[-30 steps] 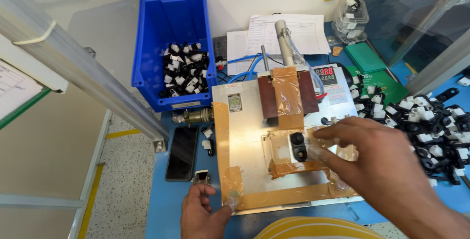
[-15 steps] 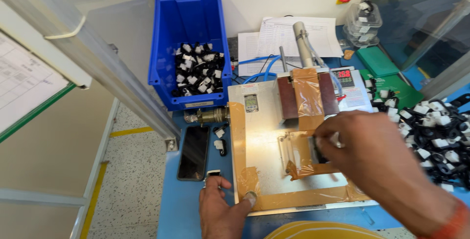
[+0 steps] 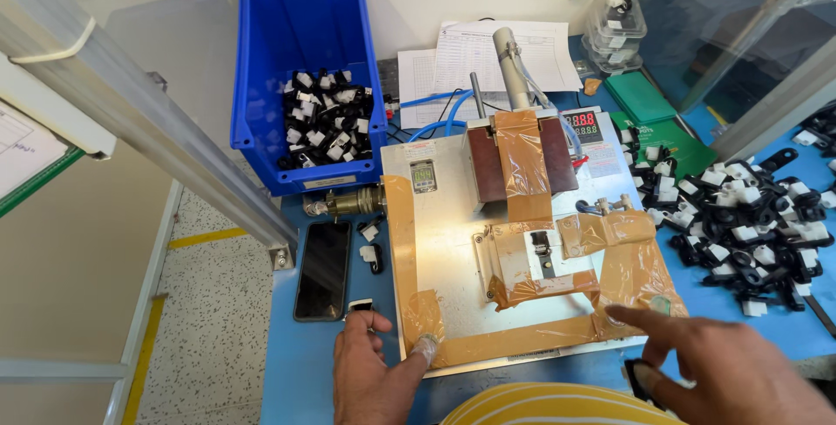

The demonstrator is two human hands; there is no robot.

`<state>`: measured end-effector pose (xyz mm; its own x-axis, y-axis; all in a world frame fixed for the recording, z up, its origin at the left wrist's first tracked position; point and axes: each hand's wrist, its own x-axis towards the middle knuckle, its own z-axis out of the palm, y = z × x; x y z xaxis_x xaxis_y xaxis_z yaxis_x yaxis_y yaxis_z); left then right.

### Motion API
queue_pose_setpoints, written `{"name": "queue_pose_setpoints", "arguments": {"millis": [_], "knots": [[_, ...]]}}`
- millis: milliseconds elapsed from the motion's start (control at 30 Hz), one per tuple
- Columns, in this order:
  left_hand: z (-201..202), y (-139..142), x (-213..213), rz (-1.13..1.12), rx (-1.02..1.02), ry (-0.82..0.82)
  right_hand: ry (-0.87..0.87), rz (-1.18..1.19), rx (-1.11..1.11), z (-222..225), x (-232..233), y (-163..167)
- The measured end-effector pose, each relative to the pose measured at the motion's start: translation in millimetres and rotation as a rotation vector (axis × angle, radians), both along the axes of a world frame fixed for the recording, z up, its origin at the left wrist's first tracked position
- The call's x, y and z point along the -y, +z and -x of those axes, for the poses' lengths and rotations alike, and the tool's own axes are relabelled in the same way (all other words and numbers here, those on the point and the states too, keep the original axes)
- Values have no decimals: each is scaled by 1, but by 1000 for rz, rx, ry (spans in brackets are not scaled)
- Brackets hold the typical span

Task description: The person places small black plastic components one at a time into the fixture of a bench-top press machine, presses them using the machine, then removes the pressed part and sets it aside, repeating the cycle continuously. They pick parts from a pile on the workbench and wear finger cots while handling the components.

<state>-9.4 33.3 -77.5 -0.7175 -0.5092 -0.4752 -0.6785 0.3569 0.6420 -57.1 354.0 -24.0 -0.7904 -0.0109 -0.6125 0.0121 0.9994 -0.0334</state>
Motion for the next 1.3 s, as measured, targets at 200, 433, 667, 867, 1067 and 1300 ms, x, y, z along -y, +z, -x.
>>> {"name": "queue_pose_setpoints", "arguments": {"millis": [200, 433, 667, 867, 1067, 1300], "knots": [[2, -3, 1, -16, 19, -32, 84, 36, 95, -5, -15, -38], [7, -2, 4, -27, 30, -46, -24, 3, 177, -2, -21, -55], [7, 2, 4, -44, 34, -15, -20, 27, 126, -1, -40, -81], [6, -1, 2, -47, -40, 0, -14, -86, 148, 13, -7, -13], [2, -1, 2, 4, -33, -16, -201, 129, -255, 29, 77, 93], [1, 2, 6, -6, -15, -4, -114, 285, -484, 42, 118, 102]]}}
